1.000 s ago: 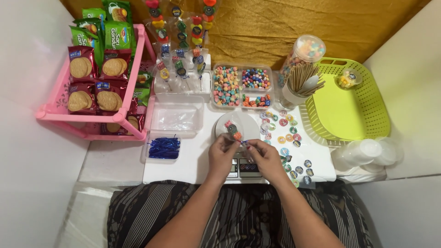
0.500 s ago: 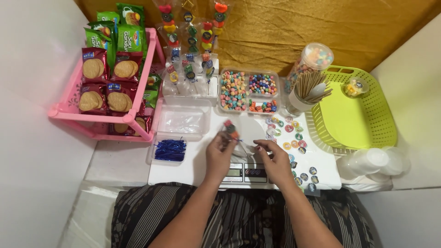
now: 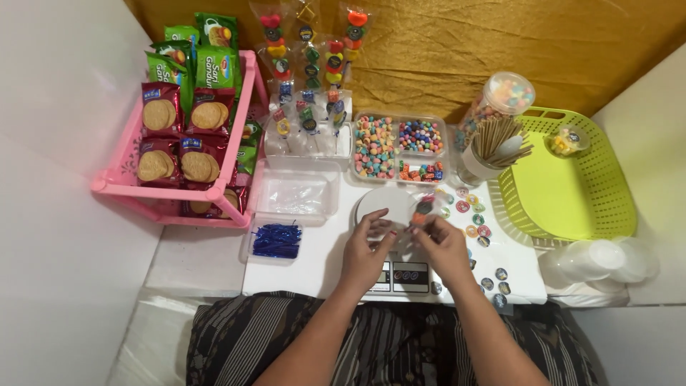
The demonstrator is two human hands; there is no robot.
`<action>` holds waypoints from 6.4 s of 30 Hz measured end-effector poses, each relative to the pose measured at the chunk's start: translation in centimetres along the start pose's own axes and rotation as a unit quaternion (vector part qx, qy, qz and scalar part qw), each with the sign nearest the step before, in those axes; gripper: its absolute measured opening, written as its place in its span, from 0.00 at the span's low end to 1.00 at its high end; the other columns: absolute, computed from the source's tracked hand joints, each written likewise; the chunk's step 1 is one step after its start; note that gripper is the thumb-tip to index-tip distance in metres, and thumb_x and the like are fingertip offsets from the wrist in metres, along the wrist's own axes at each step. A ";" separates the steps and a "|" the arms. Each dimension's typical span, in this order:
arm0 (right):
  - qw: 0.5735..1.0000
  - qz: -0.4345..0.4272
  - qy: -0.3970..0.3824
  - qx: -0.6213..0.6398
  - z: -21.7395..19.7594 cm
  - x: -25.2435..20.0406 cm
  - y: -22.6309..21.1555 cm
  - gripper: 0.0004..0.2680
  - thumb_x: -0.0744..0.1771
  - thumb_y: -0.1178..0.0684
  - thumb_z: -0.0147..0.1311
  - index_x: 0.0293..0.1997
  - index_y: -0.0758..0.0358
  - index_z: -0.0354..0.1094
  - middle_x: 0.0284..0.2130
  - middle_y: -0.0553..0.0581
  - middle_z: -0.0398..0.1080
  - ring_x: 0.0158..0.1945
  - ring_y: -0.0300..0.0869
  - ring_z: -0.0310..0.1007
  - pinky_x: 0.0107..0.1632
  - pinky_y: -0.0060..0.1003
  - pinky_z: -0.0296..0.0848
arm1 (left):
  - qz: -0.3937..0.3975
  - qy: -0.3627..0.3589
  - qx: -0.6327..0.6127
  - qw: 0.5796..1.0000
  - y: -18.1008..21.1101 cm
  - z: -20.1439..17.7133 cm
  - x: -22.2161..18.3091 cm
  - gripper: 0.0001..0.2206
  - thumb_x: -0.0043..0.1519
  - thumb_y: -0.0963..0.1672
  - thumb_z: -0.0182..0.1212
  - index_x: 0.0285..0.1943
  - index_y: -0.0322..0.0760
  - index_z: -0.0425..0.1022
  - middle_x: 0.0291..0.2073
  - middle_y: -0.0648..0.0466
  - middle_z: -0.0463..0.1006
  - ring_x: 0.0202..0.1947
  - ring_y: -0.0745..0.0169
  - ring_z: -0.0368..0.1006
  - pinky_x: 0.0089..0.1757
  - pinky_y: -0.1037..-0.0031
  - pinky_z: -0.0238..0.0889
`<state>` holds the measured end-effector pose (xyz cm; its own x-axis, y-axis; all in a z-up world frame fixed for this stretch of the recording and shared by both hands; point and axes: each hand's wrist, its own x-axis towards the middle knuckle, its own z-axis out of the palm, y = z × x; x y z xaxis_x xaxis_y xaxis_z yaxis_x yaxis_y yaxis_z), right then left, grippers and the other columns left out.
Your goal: Manually filling small plastic tubes with colorful candies and checking the weight on a digital scale.
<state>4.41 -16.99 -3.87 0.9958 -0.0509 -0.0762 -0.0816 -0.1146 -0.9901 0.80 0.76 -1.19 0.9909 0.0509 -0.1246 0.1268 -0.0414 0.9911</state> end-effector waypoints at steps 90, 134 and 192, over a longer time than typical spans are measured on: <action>0.871 0.110 0.257 -0.404 -20.7 -2.6 -7.6 0.22 0.64 0.57 0.65 0.66 0.63 0.67 0.64 0.68 0.64 0.67 0.60 0.60 0.64 0.58 0.62 | 0.180 -0.039 0.380 0.906 -4.7 -1.1 1.4 0.32 0.64 0.49 0.59 0.77 0.43 0.53 0.78 0.47 0.46 0.77 0.48 0.38 0.67 0.53 0.41; 0.977 0.029 -0.121 0.172 -2.3 -2.9 -6.1 0.17 0.66 0.54 0.57 0.62 0.69 0.69 0.50 0.67 0.73 0.48 0.51 0.76 0.48 0.46 0.79 | 0.249 -0.008 0.123 0.961 2.9 0.3 -4.8 0.37 0.53 0.44 0.74 0.73 0.39 0.59 0.65 0.43 0.68 0.54 0.39 0.75 0.56 0.57 0.69; 0.979 0.131 -0.051 0.147 0.6 -2.0 -1.9 0.14 0.71 0.52 0.49 0.62 0.67 0.66 0.45 0.65 0.71 0.43 0.51 0.76 0.45 0.47 0.80 | 0.181 0.014 0.256 0.950 -2.2 0.2 -2.1 0.37 0.48 0.50 0.77 0.64 0.30 0.70 0.70 0.40 0.64 0.70 0.35 0.56 0.65 0.51 0.46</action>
<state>2.57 -16.09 -1.89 0.9425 0.0613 -0.3285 -0.3342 0.1808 -0.9250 -1.56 0.52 -3.08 0.9729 -0.0333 0.2289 -0.2102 -0.5397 0.8152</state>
